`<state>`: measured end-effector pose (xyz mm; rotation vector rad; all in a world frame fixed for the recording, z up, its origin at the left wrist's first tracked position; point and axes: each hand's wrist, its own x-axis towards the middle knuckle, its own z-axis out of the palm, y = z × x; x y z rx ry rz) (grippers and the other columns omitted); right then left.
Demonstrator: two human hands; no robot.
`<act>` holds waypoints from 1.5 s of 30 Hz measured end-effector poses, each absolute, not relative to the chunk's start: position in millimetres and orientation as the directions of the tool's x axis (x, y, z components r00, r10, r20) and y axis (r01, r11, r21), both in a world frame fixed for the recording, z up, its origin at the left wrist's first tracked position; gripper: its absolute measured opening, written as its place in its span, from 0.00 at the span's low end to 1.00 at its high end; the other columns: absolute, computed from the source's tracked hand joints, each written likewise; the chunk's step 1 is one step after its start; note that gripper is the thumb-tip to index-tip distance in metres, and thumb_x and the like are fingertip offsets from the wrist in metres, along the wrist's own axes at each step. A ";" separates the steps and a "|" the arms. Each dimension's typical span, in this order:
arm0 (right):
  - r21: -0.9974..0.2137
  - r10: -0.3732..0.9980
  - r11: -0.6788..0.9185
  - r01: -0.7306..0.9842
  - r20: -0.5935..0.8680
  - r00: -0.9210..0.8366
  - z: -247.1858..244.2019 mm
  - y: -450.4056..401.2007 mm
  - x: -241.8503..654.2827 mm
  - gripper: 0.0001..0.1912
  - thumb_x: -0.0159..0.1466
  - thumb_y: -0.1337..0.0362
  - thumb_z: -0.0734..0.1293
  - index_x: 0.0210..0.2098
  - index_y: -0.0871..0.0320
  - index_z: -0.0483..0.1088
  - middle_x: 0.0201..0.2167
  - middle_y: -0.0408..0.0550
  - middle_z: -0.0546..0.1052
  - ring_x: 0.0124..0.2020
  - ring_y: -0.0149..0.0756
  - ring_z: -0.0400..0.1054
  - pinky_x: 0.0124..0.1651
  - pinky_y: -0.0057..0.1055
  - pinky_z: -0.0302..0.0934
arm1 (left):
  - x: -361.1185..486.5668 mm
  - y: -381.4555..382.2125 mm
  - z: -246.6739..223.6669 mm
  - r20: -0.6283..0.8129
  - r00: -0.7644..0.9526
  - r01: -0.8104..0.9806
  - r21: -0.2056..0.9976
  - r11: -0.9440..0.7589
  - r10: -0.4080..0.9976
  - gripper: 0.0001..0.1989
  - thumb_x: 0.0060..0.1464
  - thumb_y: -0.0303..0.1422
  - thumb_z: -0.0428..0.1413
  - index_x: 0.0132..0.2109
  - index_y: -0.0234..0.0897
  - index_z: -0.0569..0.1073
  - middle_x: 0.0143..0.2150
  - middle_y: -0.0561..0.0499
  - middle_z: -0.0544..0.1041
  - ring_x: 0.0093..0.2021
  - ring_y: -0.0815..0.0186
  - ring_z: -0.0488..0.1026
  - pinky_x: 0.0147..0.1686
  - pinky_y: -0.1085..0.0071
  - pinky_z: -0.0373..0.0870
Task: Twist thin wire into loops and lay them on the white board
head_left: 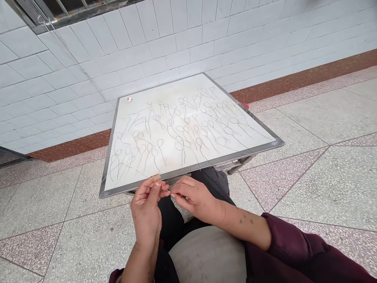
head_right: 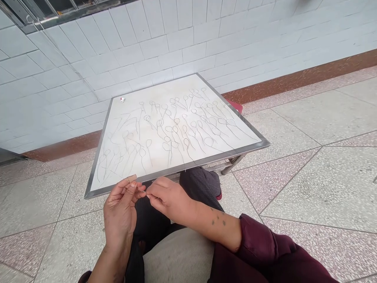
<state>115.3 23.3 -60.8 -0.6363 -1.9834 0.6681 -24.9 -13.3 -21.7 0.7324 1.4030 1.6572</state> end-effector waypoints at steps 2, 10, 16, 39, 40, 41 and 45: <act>-0.630 0.631 0.755 0.183 0.619 -0.468 -62.7 23.5 115.8 0.09 0.67 0.72 0.60 0.33 0.55 0.69 0.30 0.47 0.72 0.34 0.36 0.65 0.37 0.32 0.65 | -25.1 -13.8 -21.6 -0.083 -0.492 -0.207 0.978 -0.025 0.867 0.11 0.48 0.35 0.67 0.38 0.35 0.79 0.31 0.51 0.79 0.31 0.66 0.78 0.30 0.71 0.77; -0.541 0.559 0.814 0.212 0.631 -0.538 -63.8 23.8 116.0 0.13 0.68 0.74 0.56 0.37 0.56 0.70 0.32 0.50 0.72 0.34 0.38 0.62 0.38 0.35 0.64 | -25.6 -13.1 -23.6 -0.085 -0.501 -0.183 0.983 -0.010 0.861 0.11 0.48 0.35 0.67 0.38 0.35 0.79 0.30 0.51 0.79 0.31 0.66 0.78 0.31 0.70 0.77; -0.791 0.751 0.591 0.157 0.469 -0.465 -64.5 24.2 115.7 0.04 0.66 0.68 0.63 0.38 0.55 0.69 0.33 0.47 0.71 0.34 0.36 0.66 0.34 0.32 0.67 | -28.0 -12.9 -24.4 -0.064 -0.500 -0.206 0.977 -0.046 0.864 0.11 0.49 0.35 0.67 0.39 0.35 0.79 0.31 0.51 0.80 0.33 0.65 0.79 0.34 0.70 0.78; -0.552 0.500 -0.785 -0.279 -0.301 -0.812 -36.8 26.1 116.0 0.10 0.57 0.63 0.75 0.32 0.62 0.73 0.23 0.40 0.69 0.22 0.20 0.60 0.18 0.15 0.46 | -24.8 -14.7 -23.7 0.038 -0.454 -0.285 0.941 -0.185 0.890 0.10 0.49 0.34 0.67 0.39 0.38 0.80 0.31 0.52 0.81 0.33 0.64 0.80 0.38 0.67 0.77; -0.514 0.483 -0.808 -0.286 -0.302 -0.822 -37.1 26.3 115.4 0.10 0.57 0.64 0.75 0.32 0.63 0.73 0.23 0.39 0.69 0.22 0.20 0.60 0.18 0.14 0.45 | -24.5 -14.9 -23.6 0.029 -0.451 -0.296 0.938 -0.180 0.892 0.10 0.48 0.35 0.68 0.39 0.39 0.80 0.32 0.52 0.81 0.33 0.64 0.80 0.38 0.67 0.77; -0.486 0.476 -0.822 -0.296 -0.301 -0.827 -37.8 26.3 114.7 0.10 0.56 0.65 0.75 0.32 0.63 0.73 0.23 0.39 0.69 0.22 0.19 0.59 0.18 0.13 0.44 | -24.3 -15.1 -23.7 0.020 -0.448 -0.305 0.936 -0.174 0.894 0.11 0.49 0.35 0.67 0.40 0.39 0.80 0.32 0.52 0.81 0.33 0.64 0.80 0.38 0.68 0.77; -0.403 0.454 -0.858 -0.318 -0.307 -0.836 -43.7 25.1 111.3 0.11 0.54 0.68 0.77 0.33 0.62 0.72 0.25 0.40 0.70 0.22 0.19 0.61 0.18 0.12 0.45 | -24.2 -15.8 -25.0 -0.010 -0.451 -0.329 0.931 -0.156 0.892 0.12 0.49 0.36 0.68 0.41 0.38 0.80 0.32 0.51 0.81 0.34 0.64 0.80 0.38 0.67 0.77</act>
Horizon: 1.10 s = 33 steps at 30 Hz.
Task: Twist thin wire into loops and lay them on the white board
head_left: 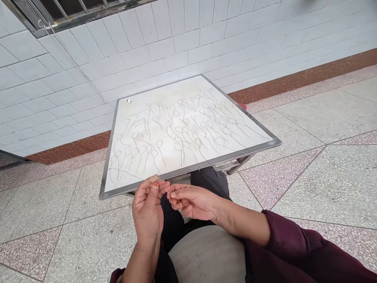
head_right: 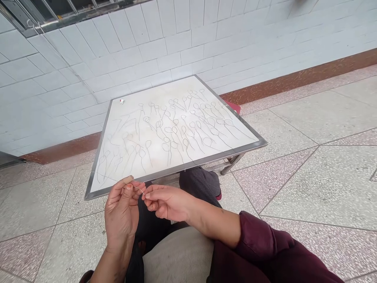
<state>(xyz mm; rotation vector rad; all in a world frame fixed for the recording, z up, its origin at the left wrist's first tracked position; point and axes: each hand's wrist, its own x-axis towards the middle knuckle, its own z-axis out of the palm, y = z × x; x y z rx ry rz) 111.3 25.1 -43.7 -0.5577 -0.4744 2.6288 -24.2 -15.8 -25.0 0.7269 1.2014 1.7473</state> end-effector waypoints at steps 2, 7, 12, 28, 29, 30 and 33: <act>-0.368 0.462 -0.864 -0.343 -0.312 -0.830 -47.4 24.0 109.4 0.12 0.53 0.69 0.77 0.33 0.62 0.71 0.26 0.39 0.70 0.23 0.19 0.62 0.19 0.12 0.47 | -24.1 -15.7 -25.9 -0.023 -0.457 -0.341 0.928 -0.151 0.889 0.12 0.48 0.36 0.68 0.40 0.38 0.80 0.32 0.51 0.81 0.34 0.64 0.80 0.39 0.67 0.77; -0.333 0.506 -0.852 -0.405 -0.324 -0.799 -53.1 21.5 104.4 0.14 0.52 0.71 0.77 0.34 0.61 0.71 0.26 0.39 0.71 0.23 0.20 0.64 0.20 0.13 0.50 | -23.7 -14.9 -28.0 -0.070 -0.482 -0.385 0.912 -0.140 0.873 0.12 0.47 0.35 0.69 0.40 0.37 0.80 0.32 0.52 0.81 0.33 0.67 0.79 0.40 0.68 0.77; -0.306 0.499 -0.861 -0.407 -0.347 -0.794 -52.4 19.1 102.9 0.16 0.50 0.71 0.78 0.33 0.60 0.69 0.25 0.37 0.69 0.22 0.19 0.62 0.19 0.13 0.46 | -24.3 -14.2 -29.3 -0.108 -0.482 -0.407 0.906 -0.114 0.870 0.14 0.47 0.35 0.69 0.41 0.37 0.80 0.32 0.52 0.80 0.33 0.67 0.79 0.40 0.69 0.77; -0.524 0.589 -0.763 -0.378 -0.325 -0.740 -42.7 14.2 104.3 0.17 0.51 0.60 0.79 0.32 0.59 0.70 0.27 0.39 0.71 0.24 0.22 0.60 0.21 0.21 0.40 | -23.9 -12.1 -27.1 -0.163 -0.481 -0.461 0.883 -0.090 0.861 0.15 0.45 0.36 0.69 0.40 0.36 0.78 0.29 0.52 0.79 0.32 0.67 0.78 0.39 0.70 0.75; -0.527 0.591 -0.763 -0.375 -0.332 -0.735 -42.7 14.3 104.0 0.17 0.50 0.61 0.79 0.32 0.59 0.70 0.26 0.38 0.70 0.24 0.22 0.60 0.21 0.21 0.41 | -23.6 -12.2 -26.7 -0.165 -0.470 -0.469 0.879 -0.088 0.867 0.15 0.45 0.36 0.69 0.40 0.36 0.78 0.29 0.52 0.79 0.31 0.67 0.78 0.39 0.69 0.75; -0.530 0.595 -0.761 -0.374 -0.340 -0.728 -42.8 14.5 103.5 0.17 0.50 0.61 0.79 0.31 0.59 0.70 0.24 0.38 0.68 0.24 0.22 0.60 0.21 0.21 0.41 | -23.2 -12.4 -26.3 -0.166 -0.462 -0.477 0.875 -0.086 0.871 0.15 0.46 0.37 0.69 0.40 0.36 0.78 0.29 0.52 0.79 0.31 0.67 0.77 0.40 0.69 0.75; -0.546 0.616 -0.747 -0.380 -0.353 -0.704 -43.5 14.3 102.1 0.17 0.49 0.62 0.79 0.30 0.59 0.70 0.22 0.36 0.66 0.24 0.23 0.60 0.21 0.21 0.42 | -22.0 -13.1 -26.4 -0.163 -0.467 -0.478 0.873 -0.093 0.869 0.14 0.47 0.37 0.69 0.40 0.36 0.78 0.29 0.52 0.79 0.32 0.68 0.77 0.39 0.70 0.75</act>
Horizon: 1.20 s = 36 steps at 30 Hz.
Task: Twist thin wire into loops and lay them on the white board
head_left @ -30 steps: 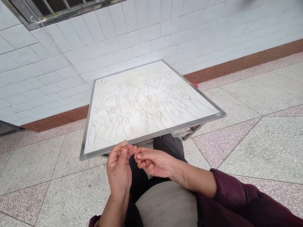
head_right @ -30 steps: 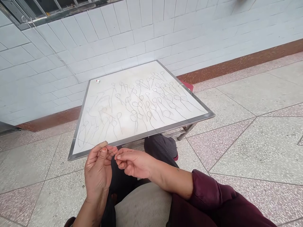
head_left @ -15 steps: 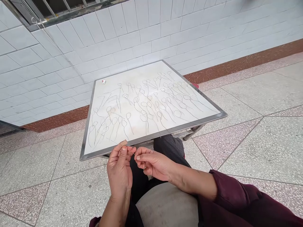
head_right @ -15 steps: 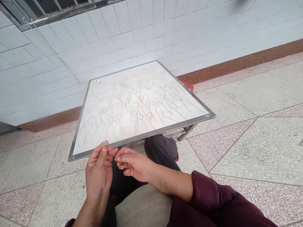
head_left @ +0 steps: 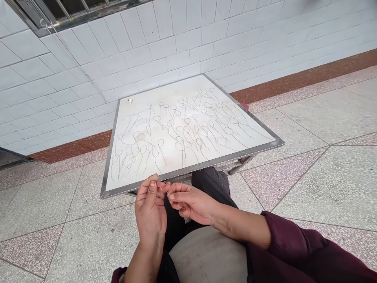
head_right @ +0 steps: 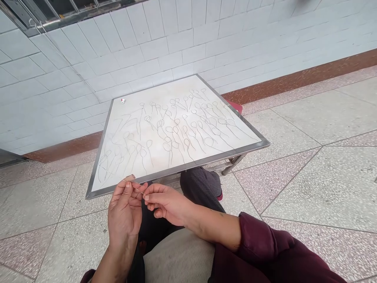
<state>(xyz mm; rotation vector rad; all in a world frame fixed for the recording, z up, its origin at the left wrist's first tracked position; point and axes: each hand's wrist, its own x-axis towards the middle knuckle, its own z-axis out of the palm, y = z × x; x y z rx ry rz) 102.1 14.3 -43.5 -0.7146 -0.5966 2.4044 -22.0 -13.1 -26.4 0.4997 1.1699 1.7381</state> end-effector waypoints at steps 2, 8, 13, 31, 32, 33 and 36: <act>-0.560 0.628 -0.733 -0.386 -0.339 -0.701 -43.9 13.7 101.9 0.16 0.50 0.61 0.78 0.31 0.59 0.70 0.23 0.37 0.67 0.24 0.23 0.60 0.21 0.21 0.42 | -21.5 -13.6 -27.0 -0.161 -0.482 -0.466 0.879 -0.097 0.862 0.14 0.47 0.37 0.68 0.40 0.37 0.78 0.29 0.52 0.79 0.31 0.68 0.77 0.36 0.72 0.75; -0.476 0.576 -0.781 -0.404 -0.298 -0.761 -44.2 13.9 105.2 0.12 0.55 0.60 0.75 0.32 0.60 0.71 0.29 0.41 0.71 0.25 0.23 0.62 0.20 0.20 0.42 | -21.2 -13.9 -26.7 -0.170 -0.484 -0.476 0.874 -0.095 0.858 0.15 0.46 0.37 0.69 0.39 0.37 0.77 0.29 0.52 0.80 0.32 0.66 0.79 0.35 0.72 0.75; -0.348 0.463 -0.870 -0.350 -0.326 -0.824 -46.9 18.1 106.9 0.12 0.55 0.60 0.73 0.33 0.64 0.73 0.28 0.43 0.70 0.24 0.23 0.61 0.20 0.19 0.44 | -20.5 -13.6 -25.8 -0.158 -0.471 -0.482 0.870 -0.103 0.868 0.15 0.45 0.38 0.70 0.39 0.37 0.78 0.28 0.52 0.80 0.32 0.65 0.79 0.37 0.70 0.76; -0.561 0.616 -0.742 -0.367 -0.355 -0.704 -44.8 13.1 101.2 0.17 0.50 0.60 0.80 0.30 0.60 0.70 0.23 0.38 0.69 0.23 0.22 0.60 0.20 0.19 0.45 | -19.6 -15.2 -26.6 -0.124 -0.504 -0.420 0.900 -0.117 0.855 0.13 0.50 0.39 0.66 0.40 0.38 0.77 0.29 0.54 0.78 0.30 0.68 0.76 0.35 0.71 0.74; -0.590 0.636 -0.719 -0.368 -0.343 -0.691 -46.5 12.5 100.1 0.17 0.50 0.59 0.79 0.30 0.60 0.70 0.23 0.38 0.69 0.23 0.22 0.60 0.20 0.19 0.45 | -19.7 -15.3 -26.7 -0.134 -0.513 -0.420 0.900 -0.112 0.848 0.13 0.50 0.39 0.67 0.41 0.37 0.77 0.28 0.54 0.77 0.29 0.68 0.76 0.34 0.71 0.74; -0.615 0.653 -0.697 -0.369 -0.331 -0.682 -48.3 11.9 99.1 0.17 0.50 0.58 0.79 0.30 0.60 0.70 0.23 0.38 0.69 0.23 0.23 0.60 0.20 0.20 0.45 | -19.8 -15.2 -26.7 -0.143 -0.522 -0.421 0.901 -0.108 0.841 0.14 0.49 0.38 0.67 0.41 0.37 0.77 0.28 0.54 0.77 0.28 0.68 0.76 0.33 0.71 0.74; -0.664 0.685 -0.652 -0.366 -0.310 -0.659 -53.6 10.8 97.0 0.17 0.51 0.57 0.79 0.29 0.60 0.70 0.24 0.39 0.70 0.22 0.23 0.60 0.20 0.20 0.48 | -20.3 -15.1 -26.3 -0.168 -0.544 -0.420 0.903 -0.093 0.822 0.14 0.49 0.37 0.66 0.41 0.36 0.78 0.28 0.53 0.78 0.28 0.68 0.77 0.33 0.71 0.75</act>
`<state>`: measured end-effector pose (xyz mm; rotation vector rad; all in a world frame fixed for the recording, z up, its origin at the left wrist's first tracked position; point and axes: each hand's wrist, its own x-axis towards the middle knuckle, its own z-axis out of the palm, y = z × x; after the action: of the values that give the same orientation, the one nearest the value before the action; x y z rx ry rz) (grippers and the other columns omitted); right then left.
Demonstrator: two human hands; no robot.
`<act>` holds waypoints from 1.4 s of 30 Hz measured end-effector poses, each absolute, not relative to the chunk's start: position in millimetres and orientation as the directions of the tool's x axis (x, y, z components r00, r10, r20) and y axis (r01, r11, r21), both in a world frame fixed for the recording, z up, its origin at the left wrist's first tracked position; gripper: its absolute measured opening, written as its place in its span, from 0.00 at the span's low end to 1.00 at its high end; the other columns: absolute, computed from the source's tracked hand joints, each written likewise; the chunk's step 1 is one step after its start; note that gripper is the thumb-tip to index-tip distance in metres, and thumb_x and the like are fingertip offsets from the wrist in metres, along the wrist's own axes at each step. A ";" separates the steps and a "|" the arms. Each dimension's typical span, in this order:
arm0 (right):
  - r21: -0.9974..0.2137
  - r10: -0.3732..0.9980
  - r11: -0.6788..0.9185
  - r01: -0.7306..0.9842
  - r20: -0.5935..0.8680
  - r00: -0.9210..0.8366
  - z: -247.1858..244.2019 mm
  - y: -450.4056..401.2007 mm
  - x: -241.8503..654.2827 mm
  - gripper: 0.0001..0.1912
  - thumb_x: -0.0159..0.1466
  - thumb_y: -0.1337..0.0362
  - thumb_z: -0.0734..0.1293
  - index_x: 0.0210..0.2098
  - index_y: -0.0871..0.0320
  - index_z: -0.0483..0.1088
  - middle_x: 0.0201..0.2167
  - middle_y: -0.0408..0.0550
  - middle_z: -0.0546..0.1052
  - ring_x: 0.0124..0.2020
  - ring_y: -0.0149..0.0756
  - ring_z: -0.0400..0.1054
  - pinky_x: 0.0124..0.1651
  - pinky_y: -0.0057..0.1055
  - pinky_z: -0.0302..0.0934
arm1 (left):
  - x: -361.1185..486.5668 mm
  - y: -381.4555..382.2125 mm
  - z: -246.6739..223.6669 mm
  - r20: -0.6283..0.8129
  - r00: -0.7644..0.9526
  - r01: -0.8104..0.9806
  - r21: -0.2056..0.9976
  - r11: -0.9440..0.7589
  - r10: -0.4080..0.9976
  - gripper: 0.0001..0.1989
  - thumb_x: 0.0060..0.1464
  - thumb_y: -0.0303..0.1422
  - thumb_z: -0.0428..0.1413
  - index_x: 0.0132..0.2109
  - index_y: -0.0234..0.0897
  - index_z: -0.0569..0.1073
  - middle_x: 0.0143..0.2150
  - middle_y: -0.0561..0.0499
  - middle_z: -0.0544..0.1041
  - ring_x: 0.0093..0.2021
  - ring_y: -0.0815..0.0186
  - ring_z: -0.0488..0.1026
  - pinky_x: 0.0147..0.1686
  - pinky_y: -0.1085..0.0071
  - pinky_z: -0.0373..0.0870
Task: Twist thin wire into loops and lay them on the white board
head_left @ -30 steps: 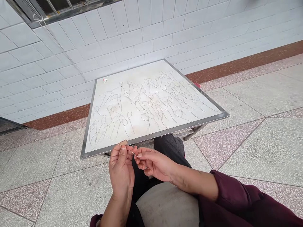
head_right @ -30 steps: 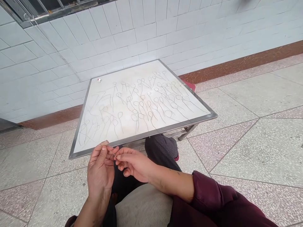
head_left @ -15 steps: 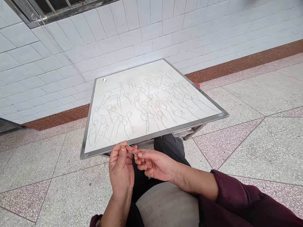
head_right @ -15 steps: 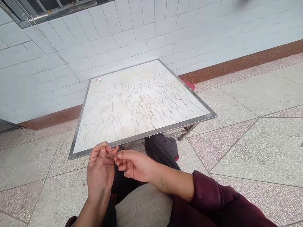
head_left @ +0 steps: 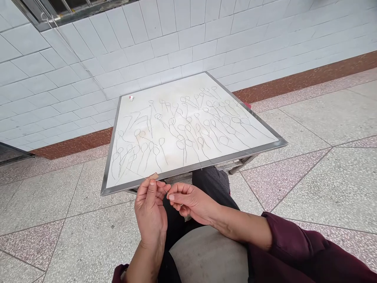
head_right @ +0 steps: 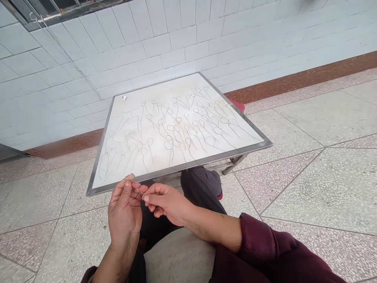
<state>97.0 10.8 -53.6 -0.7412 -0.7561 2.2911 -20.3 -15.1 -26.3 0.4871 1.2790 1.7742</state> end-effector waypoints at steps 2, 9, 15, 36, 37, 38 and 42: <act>-0.685 0.701 -0.630 -0.366 -0.298 -0.648 -56.1 10.6 96.5 0.18 0.51 0.56 0.79 0.28 0.60 0.70 0.24 0.39 0.71 0.22 0.23 0.60 0.20 0.21 0.50 | -20.9 -15.3 -26.2 -0.183 -0.555 -0.416 0.906 -0.080 0.812 0.13 0.49 0.37 0.66 0.41 0.36 0.78 0.28 0.53 0.78 0.29 0.68 0.77 0.34 0.70 0.75; -0.753 0.750 -0.537 -0.380 -0.220 -0.624 -61.7 9.3 96.2 0.19 0.54 0.52 0.76 0.30 0.59 0.70 0.25 0.39 0.70 0.23 0.24 0.62 0.19 0.21 0.56 | -23.4 -15.5 -28.2 -0.216 -0.558 -0.404 0.914 -0.035 0.801 0.14 0.50 0.37 0.66 0.43 0.35 0.78 0.31 0.50 0.80 0.32 0.65 0.78 0.37 0.67 0.75; -0.738 0.735 -0.569 -0.363 -0.258 -0.626 -60.5 10.4 97.8 0.17 0.54 0.53 0.76 0.29 0.59 0.70 0.25 0.40 0.70 0.22 0.24 0.62 0.17 0.20 0.55 | -25.9 -15.1 -28.6 -0.175 -0.439 -0.329 0.944 0.024 0.881 0.17 0.50 0.38 0.66 0.47 0.37 0.79 0.33 0.50 0.80 0.33 0.68 0.75 0.34 0.72 0.71; -0.708 0.726 -0.607 -0.362 -0.308 -0.615 -61.7 14.8 102.1 0.17 0.53 0.55 0.76 0.30 0.58 0.68 0.23 0.38 0.68 0.21 0.23 0.58 0.20 0.21 0.51 | -28.5 -16.9 -38.8 -0.085 -0.434 -0.182 0.983 0.005 0.897 0.13 0.45 0.32 0.69 0.41 0.38 0.81 0.31 0.54 0.77 0.33 0.70 0.75 0.39 0.73 0.73; -0.710 0.729 -0.602 -0.366 -0.301 -0.615 -61.9 14.8 102.1 0.17 0.53 0.55 0.76 0.30 0.58 0.69 0.23 0.38 0.68 0.21 0.23 0.58 0.20 0.21 0.50 | -28.1 -17.0 -39.8 -0.076 -0.447 -0.178 0.984 -0.006 0.891 0.13 0.46 0.32 0.69 0.41 0.38 0.80 0.31 0.54 0.77 0.33 0.70 0.74 0.39 0.73 0.72; -0.712 0.733 -0.596 -0.370 -0.295 -0.613 -62.1 14.7 102.0 0.17 0.53 0.55 0.77 0.30 0.58 0.69 0.23 0.38 0.68 0.21 0.23 0.58 0.20 0.21 0.50 | -27.6 -17.0 -40.8 -0.067 -0.460 -0.177 0.984 -0.017 0.885 0.12 0.46 0.32 0.69 0.40 0.38 0.80 0.31 0.54 0.77 0.32 0.70 0.74 0.39 0.73 0.72; -0.705 0.743 -0.591 -0.392 -0.287 -0.604 -62.8 13.9 101.6 0.17 0.53 0.56 0.77 0.30 0.58 0.69 0.23 0.37 0.68 0.22 0.23 0.58 0.22 0.22 0.50 | -25.5 -16.6 -42.8 -0.056 -0.493 -0.198 0.979 -0.050 0.868 0.11 0.45 0.32 0.69 0.38 0.37 0.80 0.31 0.53 0.77 0.31 0.70 0.74 0.39 0.73 0.72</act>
<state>101.6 13.9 -62.8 -0.7578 -0.7874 2.1981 -25.5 -16.6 -42.8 0.7576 1.4091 1.6650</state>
